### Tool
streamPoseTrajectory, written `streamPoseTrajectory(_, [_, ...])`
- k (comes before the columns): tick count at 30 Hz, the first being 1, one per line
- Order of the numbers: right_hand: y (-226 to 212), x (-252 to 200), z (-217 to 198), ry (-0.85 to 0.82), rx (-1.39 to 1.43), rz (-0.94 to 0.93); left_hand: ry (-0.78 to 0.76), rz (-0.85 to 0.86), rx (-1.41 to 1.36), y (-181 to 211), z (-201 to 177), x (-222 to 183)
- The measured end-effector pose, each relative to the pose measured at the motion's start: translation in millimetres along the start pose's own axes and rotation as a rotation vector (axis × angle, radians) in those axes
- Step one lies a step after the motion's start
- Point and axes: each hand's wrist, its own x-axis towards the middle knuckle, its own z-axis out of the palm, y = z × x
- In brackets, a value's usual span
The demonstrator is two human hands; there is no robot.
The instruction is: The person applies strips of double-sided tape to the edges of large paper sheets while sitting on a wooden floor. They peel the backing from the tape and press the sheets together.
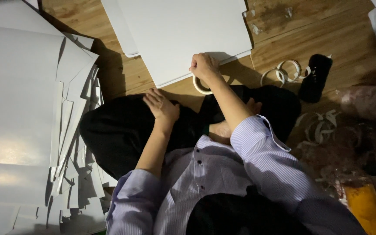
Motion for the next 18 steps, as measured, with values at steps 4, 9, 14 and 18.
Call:
streamPoseTrajectory(4, [-2.3,-1.1,-3.9,-0.019,-0.021,0.013,0.073,-0.055,-0.083,6.8,-8.7,-8.5])
streamPoseTrajectory(9, [1.4,2.2,-0.3,-0.006,0.042,0.003,0.322,0.119,0.118,49.3,-23.4,12.2])
streamPoseTrajectory(14, [2.3,-3.9,-10.5,-0.049,0.027,-0.053,0.410,0.313,-0.012,60.6,-5.6,37.5])
streamPoseTrajectory(18, [17.4,-5.6,-18.9,-0.057,0.199,-0.159,0.449,0.335,-0.057,64.6,21.6,61.4])
